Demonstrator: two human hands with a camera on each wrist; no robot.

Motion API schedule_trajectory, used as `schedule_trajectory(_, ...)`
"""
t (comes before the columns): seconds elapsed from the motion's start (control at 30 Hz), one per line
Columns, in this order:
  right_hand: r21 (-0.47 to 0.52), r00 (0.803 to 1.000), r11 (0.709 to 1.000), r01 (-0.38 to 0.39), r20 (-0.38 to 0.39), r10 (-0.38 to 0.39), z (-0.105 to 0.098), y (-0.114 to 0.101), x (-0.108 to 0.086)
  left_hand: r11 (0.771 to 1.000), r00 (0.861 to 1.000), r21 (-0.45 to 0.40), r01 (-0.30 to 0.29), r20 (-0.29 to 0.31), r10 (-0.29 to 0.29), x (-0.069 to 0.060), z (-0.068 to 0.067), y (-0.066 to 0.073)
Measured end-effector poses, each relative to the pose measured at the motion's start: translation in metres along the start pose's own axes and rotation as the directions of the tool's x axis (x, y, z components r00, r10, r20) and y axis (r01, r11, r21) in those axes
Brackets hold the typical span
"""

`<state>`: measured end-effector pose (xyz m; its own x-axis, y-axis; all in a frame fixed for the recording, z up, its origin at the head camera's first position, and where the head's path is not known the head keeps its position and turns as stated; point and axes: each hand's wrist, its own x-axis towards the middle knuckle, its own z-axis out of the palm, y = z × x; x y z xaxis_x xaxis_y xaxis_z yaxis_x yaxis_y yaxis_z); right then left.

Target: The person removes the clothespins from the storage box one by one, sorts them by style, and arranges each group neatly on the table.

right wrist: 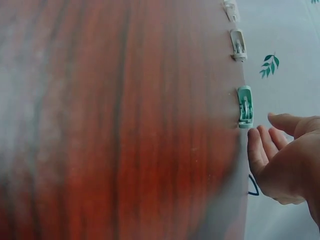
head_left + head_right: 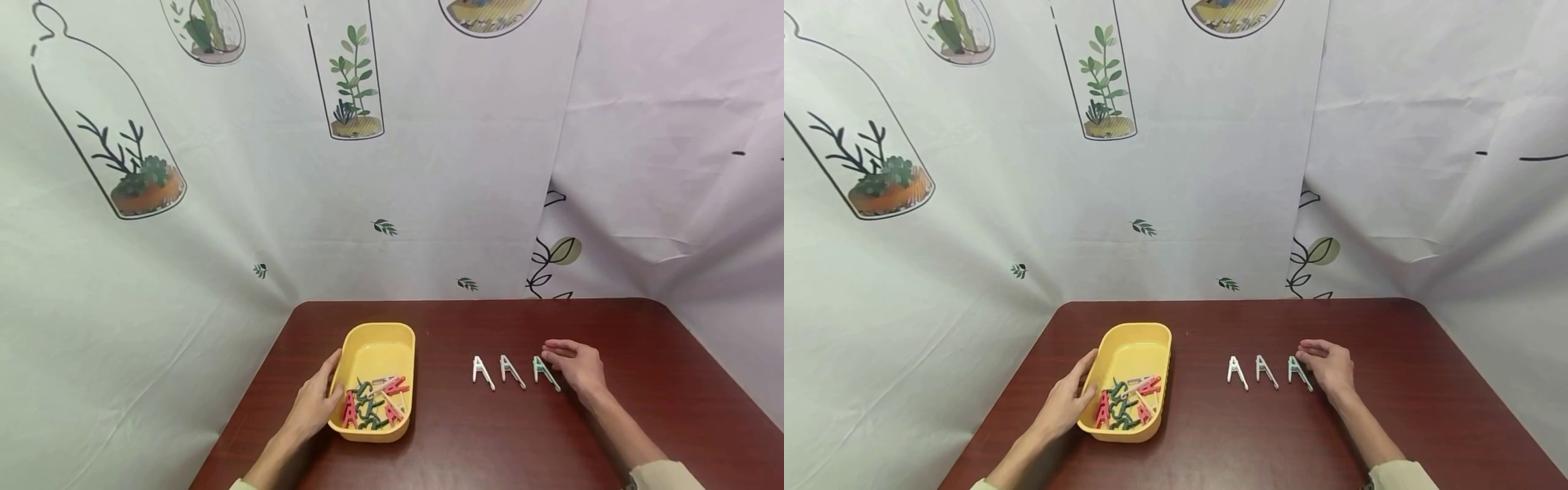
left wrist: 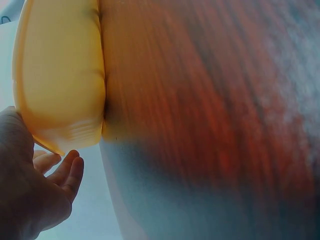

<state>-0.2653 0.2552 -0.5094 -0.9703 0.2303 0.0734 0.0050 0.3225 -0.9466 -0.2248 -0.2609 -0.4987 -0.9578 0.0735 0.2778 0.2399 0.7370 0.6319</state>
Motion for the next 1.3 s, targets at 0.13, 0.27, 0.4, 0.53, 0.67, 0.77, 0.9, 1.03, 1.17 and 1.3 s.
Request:
schedule_trajectory(0.13, 0.051, 0.999, 0.998, 0.026, -0.023, -0.024, -0.003, -0.002, 0.0, 1.0, 1.0, 0.005, 0.0, -0.004, 0.0, 0.0, 0.0, 0.0)
schedule_trajectory(0.27, 0.079, 0.997, 0.994, 0.069, -0.023, -0.068, -0.005, -0.002, 0.003, 1.0, 1.0, 0.008, -0.002, -0.003, 0.002, -0.001, 0.001, -0.001)
schedule_trajectory(0.4, 0.115, 0.995, 0.989, 0.096, -0.01, -0.095, -0.006, -0.004, 0.005, 1.0, 1.0, 0.007, -0.003, -0.004, 0.003, 0.0, 0.001, -0.002)
schedule_trajectory(0.53, 0.178, 0.993, 0.978, 0.113, 0.014, -0.117, -0.004, -0.009, 0.006, 1.0, 1.0, 0.013, -0.014, -0.01, 0.014, 0.0, 0.001, -0.003)
schedule_trajectory(0.67, 0.243, 0.989, 0.961, 0.133, 0.033, -0.145, 0.003, -0.015, 0.007, 0.999, 0.999, 0.019, -0.031, -0.014, 0.031, 0.0, 0.002, -0.003)
schedule_trajectory(0.77, 0.261, 0.985, 0.955, 0.142, 0.056, -0.162, 0.011, -0.019, 0.008, 0.999, 0.999, 0.017, -0.04, -0.018, 0.04, 0.0, 0.002, -0.003)
schedule_trajectory(0.9, 0.263, 0.981, 0.955, 0.136, 0.097, -0.167, 0.025, -0.028, 0.007, 0.999, 0.999, 0.012, -0.041, -0.018, 0.041, 0.0, 0.002, -0.003)
schedule_trajectory(1.03, 0.279, 0.975, 0.95, 0.142, 0.127, -0.183, 0.042, -0.037, 0.007, 0.999, 0.999, 0.009, -0.037, -0.014, 0.037, 0.0, 0.002, -0.004)
schedule_trajectory(1.17, 0.309, 0.963, 0.937, 0.165, 0.155, -0.221, 0.061, -0.043, 0.006, 0.999, 0.999, 0.005, -0.037, -0.011, 0.037, 0.001, 0.002, -0.004)
schedule_trajectory(1.3, 0.356, 0.945, 0.918, 0.176, 0.2, -0.259, 0.082, -0.047, 0.004, 0.999, 0.999, 0.009, -0.033, -0.013, 0.033, 0.0, 0.001, -0.004)
